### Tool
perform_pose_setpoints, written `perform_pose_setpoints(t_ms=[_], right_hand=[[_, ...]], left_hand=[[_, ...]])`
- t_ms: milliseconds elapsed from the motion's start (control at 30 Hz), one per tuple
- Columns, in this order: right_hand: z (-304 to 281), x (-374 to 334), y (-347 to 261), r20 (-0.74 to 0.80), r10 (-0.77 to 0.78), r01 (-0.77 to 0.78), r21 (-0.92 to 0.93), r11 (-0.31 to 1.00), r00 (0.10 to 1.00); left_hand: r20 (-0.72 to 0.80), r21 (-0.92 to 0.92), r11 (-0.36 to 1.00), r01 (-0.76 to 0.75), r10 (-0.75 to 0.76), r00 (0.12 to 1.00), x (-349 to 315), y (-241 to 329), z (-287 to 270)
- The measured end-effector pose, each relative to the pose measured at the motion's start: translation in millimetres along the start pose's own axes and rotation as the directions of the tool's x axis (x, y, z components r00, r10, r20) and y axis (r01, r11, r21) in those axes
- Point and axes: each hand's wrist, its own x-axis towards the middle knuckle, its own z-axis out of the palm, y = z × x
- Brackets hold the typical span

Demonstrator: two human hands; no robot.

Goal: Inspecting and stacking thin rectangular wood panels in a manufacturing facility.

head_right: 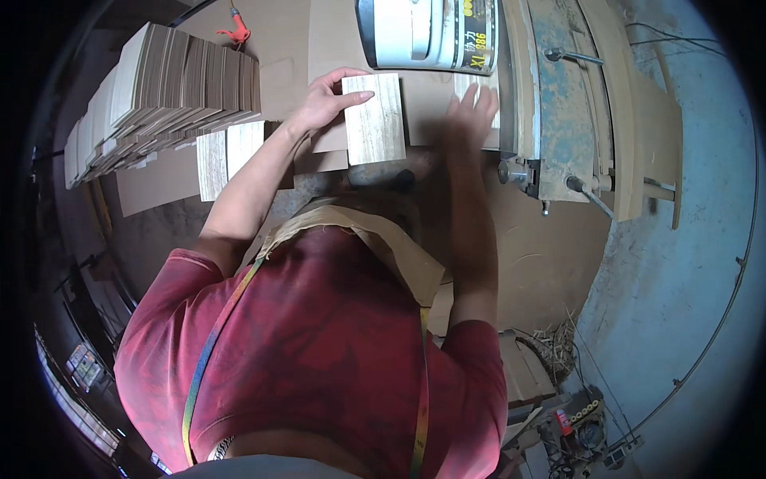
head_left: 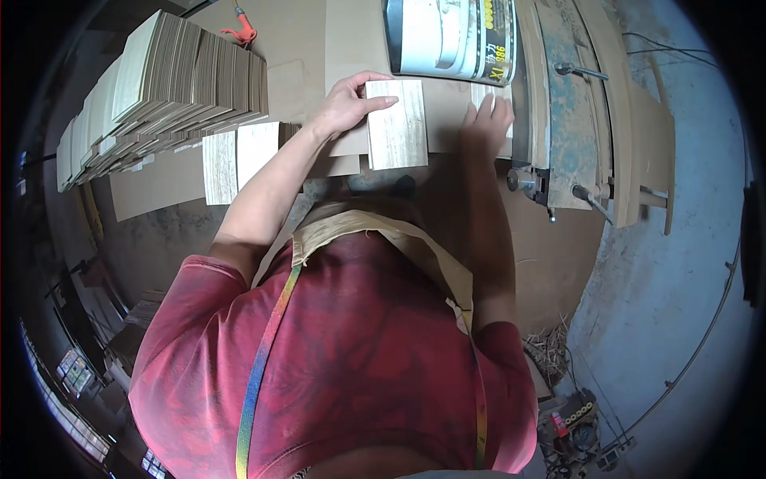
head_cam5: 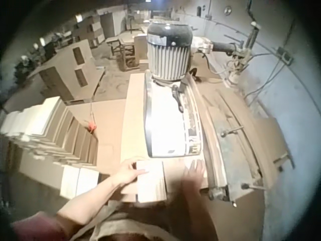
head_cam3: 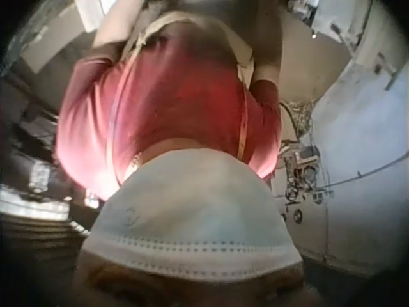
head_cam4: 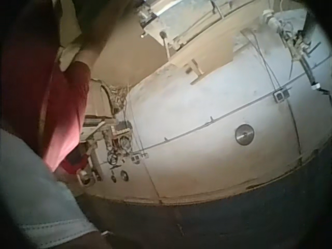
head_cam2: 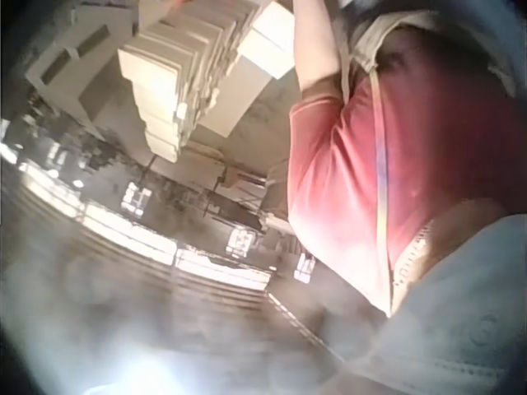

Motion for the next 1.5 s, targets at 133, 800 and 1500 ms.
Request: perform_pose_setpoints(t_ms=[133, 800, 1500], right_hand=[[-2, 20, -15, -0.126, 0.008, 0.003, 0.091, 0.996, 0.992], [-92, -65, -61, 0.029, -0.015, 0.001, 0.427, 0.904, 0.999], [-66, -74, -13, 0.067, 0.081, -0.087, 0.082, 0.993, 0.994]], left_hand=[[-0.17, 0.21, 0.975, -0.066, 0.103, 0.98, 4, -11, 25], [0.092, -0.035, 0.998, -0.049, 0.053, 0.994, -14, -11, -22], [-0.034, 0.149, 0.987, -0.061, 0.066, 0.997, -6, -7, -7]])
